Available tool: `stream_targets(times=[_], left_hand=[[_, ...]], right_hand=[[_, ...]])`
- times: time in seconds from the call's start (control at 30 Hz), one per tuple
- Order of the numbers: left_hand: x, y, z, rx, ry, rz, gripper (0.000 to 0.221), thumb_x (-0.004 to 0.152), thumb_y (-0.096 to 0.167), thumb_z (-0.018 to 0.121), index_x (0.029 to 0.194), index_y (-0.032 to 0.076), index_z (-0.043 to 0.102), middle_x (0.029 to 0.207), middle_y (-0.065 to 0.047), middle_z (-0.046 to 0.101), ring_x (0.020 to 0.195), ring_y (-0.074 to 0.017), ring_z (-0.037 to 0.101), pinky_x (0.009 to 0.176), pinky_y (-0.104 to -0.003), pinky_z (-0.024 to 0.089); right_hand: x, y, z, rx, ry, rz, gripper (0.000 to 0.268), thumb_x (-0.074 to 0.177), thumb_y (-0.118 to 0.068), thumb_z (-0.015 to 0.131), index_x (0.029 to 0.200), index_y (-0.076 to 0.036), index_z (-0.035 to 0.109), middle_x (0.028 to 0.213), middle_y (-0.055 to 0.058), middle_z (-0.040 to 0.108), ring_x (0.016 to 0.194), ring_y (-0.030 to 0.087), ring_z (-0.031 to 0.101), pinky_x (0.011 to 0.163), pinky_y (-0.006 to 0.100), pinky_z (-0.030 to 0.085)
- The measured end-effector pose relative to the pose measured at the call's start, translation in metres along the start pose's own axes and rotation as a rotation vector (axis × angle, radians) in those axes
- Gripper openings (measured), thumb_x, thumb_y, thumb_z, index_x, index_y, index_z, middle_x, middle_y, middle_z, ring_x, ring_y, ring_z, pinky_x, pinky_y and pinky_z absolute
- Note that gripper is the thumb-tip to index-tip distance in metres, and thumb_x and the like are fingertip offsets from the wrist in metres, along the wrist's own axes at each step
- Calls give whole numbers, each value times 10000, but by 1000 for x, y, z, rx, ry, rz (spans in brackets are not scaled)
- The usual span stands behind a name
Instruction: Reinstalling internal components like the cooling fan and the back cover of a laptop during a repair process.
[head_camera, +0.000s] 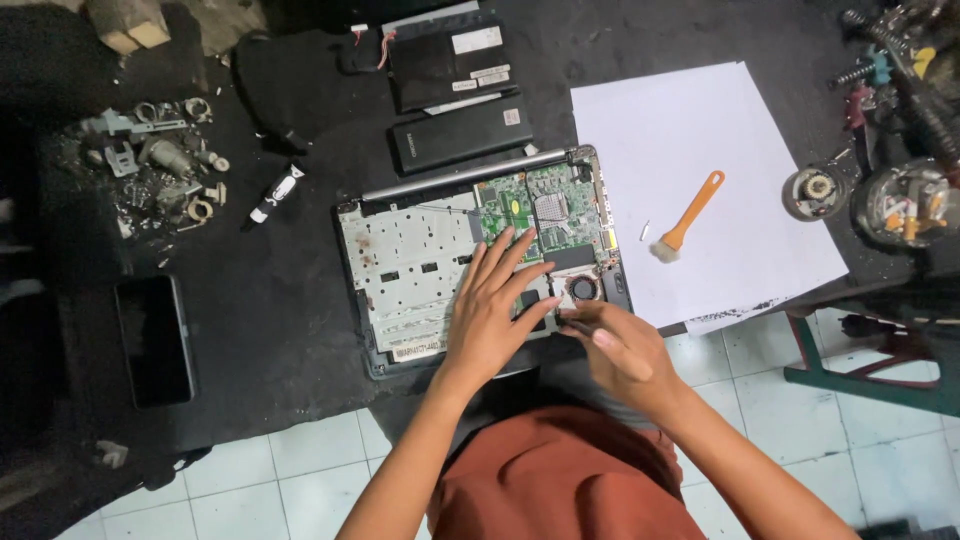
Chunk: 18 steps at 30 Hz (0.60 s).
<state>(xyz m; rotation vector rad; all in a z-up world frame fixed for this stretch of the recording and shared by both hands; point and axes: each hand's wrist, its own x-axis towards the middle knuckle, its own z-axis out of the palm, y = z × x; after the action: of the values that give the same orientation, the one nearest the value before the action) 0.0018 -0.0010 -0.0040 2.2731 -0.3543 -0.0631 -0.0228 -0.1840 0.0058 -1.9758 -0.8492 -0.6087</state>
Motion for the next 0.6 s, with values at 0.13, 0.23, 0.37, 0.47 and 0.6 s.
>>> stream_targets(times=[0.13, 0.23, 0.37, 0.47, 0.6], left_hand=[[-2, 0, 0, 2, 5, 2, 387, 956, 365, 705, 1279, 152, 695, 1602, -66, 439, 1538, -276, 282, 1281, -472, 143], [-2, 1, 0, 6, 7, 7, 385, 953, 358, 712, 1278, 152, 696, 1600, -67, 442, 1537, -275, 285, 1279, -472, 146], [-2, -5, 3, -6, -12, 8, 389, 944, 334, 718, 1289, 158, 689, 1605, -68, 438, 1542, -285, 276, 1277, -482, 142], [-1, 1, -1, -19, -6, 0, 363, 960, 340, 702, 1271, 154, 695, 1598, -64, 447, 1539, -273, 281, 1277, -473, 140], [0, 2, -3, -17, -6, -6, 372, 966, 355, 695, 1276, 150, 693, 1602, -67, 439, 1541, -271, 272, 1279, -471, 134]], right_hand=[[-3, 2, 1, 19, 43, 6, 699, 841, 136, 705, 1410, -153, 419, 872, 257, 738, 637, 425, 713, 437, 464, 556], [2, -4, -2, -21, 6, -2, 669, 836, 118, 720, 1383, -150, 442, 917, 258, 739, 638, 411, 712, 422, 449, 539], [26, -14, -12, 74, -64, 52, 804, 825, 126, 714, 1456, -201, 338, 935, 237, 762, 735, 395, 761, 587, 507, 650], [9, -4, -9, 82, 9, 55, 717, 827, 167, 710, 1398, -109, 377, 941, 250, 753, 730, 455, 741, 635, 556, 639], [1, -2, -6, -2, 9, 80, 675, 822, 156, 724, 1373, -108, 437, 947, 236, 762, 775, 445, 754, 571, 527, 631]])
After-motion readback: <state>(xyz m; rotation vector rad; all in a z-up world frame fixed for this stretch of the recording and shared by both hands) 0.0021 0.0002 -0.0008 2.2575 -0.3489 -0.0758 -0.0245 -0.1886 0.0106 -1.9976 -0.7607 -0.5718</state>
